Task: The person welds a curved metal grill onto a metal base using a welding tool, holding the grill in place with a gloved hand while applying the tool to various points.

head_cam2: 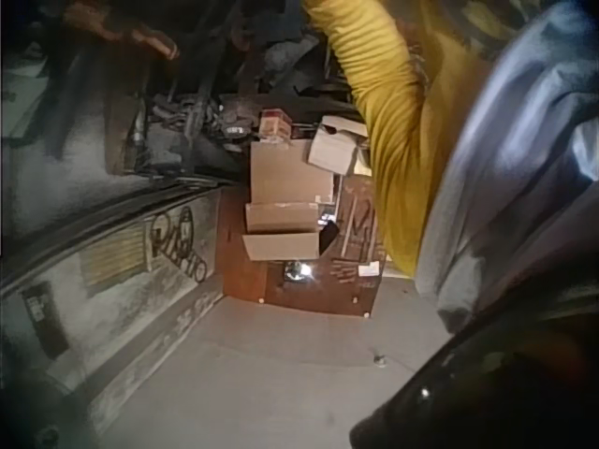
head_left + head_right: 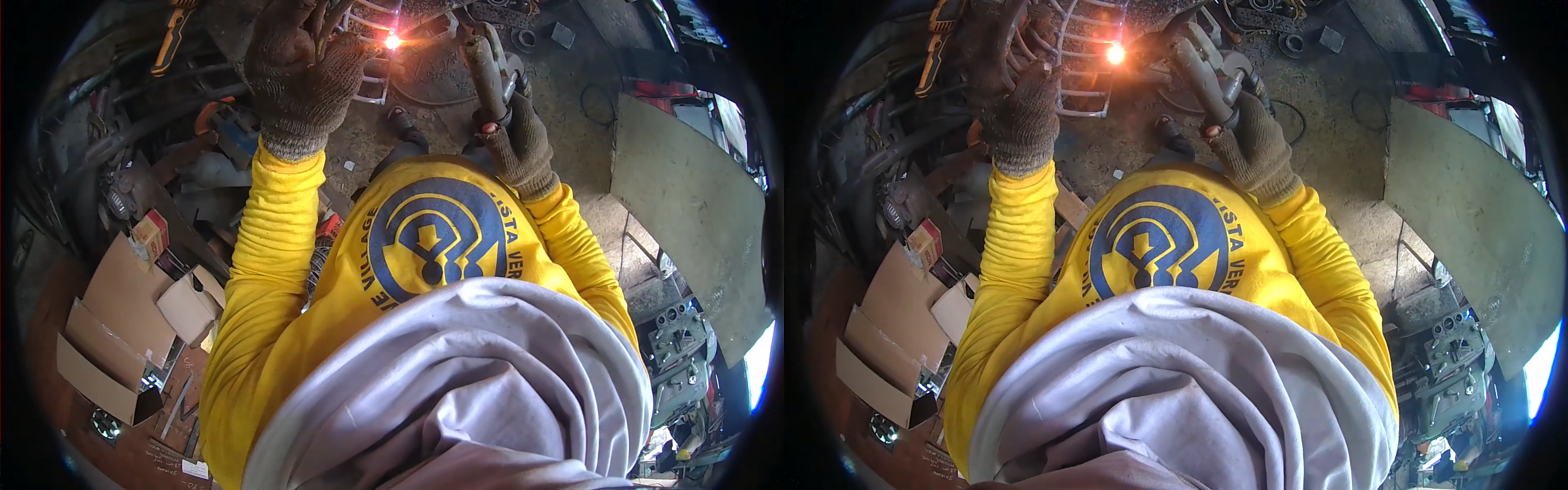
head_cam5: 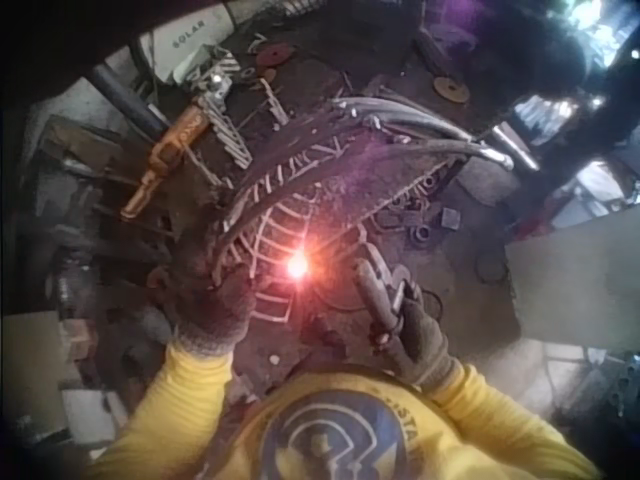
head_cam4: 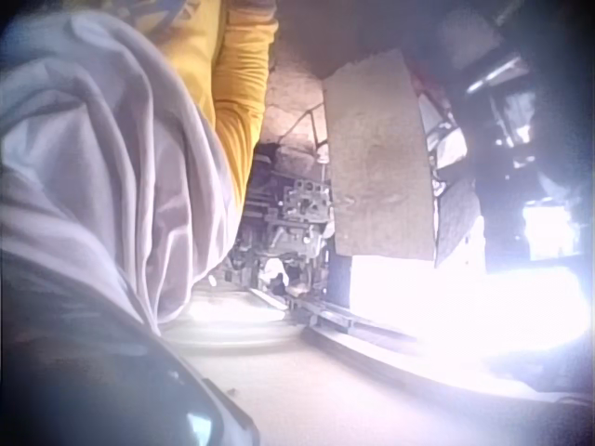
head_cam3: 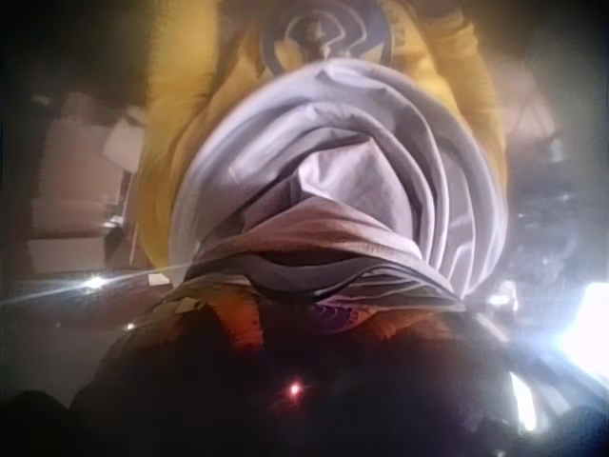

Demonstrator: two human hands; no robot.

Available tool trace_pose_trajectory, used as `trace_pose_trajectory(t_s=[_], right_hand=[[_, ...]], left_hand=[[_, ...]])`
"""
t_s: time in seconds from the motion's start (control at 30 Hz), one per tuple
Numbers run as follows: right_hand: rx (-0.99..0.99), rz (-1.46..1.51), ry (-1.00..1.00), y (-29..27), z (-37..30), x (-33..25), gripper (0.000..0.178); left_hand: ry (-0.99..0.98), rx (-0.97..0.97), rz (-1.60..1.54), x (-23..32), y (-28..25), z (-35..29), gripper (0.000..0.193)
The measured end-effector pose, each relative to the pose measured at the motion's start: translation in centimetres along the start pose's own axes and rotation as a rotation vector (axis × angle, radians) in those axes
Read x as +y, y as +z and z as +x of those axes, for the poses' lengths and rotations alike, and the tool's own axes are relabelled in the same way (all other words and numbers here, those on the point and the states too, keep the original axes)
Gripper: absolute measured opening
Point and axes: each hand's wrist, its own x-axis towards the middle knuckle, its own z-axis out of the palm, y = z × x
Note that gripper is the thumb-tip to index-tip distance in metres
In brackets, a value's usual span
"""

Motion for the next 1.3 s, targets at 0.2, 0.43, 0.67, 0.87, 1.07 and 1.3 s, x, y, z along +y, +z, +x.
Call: trace_pose_trajectory(t_s=[0.2,0.43,0.67,0.87,1.07,1.3], right_hand=[[0.022,-0.103,-0.059,0.0,-0.8,0.2,0.055],[0.068,-0.115,-0.051,0.0,-1.5,0.2,0.055],[0.11,-0.015,-0.024,0.0,-1.5,0.2,0.054],[0.078,-0.079,-0.033,-0.2,-1.6,-0.1,0.054],[0.038,-0.19,-0.096,-0.1,-1.6,-0.4,0.057],[0.044,-0.258,-0.1,0.1,-1.8,-0.3,0.053]], left_hand=[[-0.078,0.055,-0.308,0.0,1.3,0.1,0.052],[-0.169,0.086,-0.521,0.0,1.4,0.0,0.053],[-0.174,0.075,-0.37,-0.5,1.4,-0.2,0.054],[-0.235,0.114,-0.341,-2.6,1.9,-1.3,0.056],[-0.108,0.001,-0.094,1.2,0.6,0.9,0.059],[-0.09,-0.021,-0.144,1.5,0.1,2.1,0.065]])
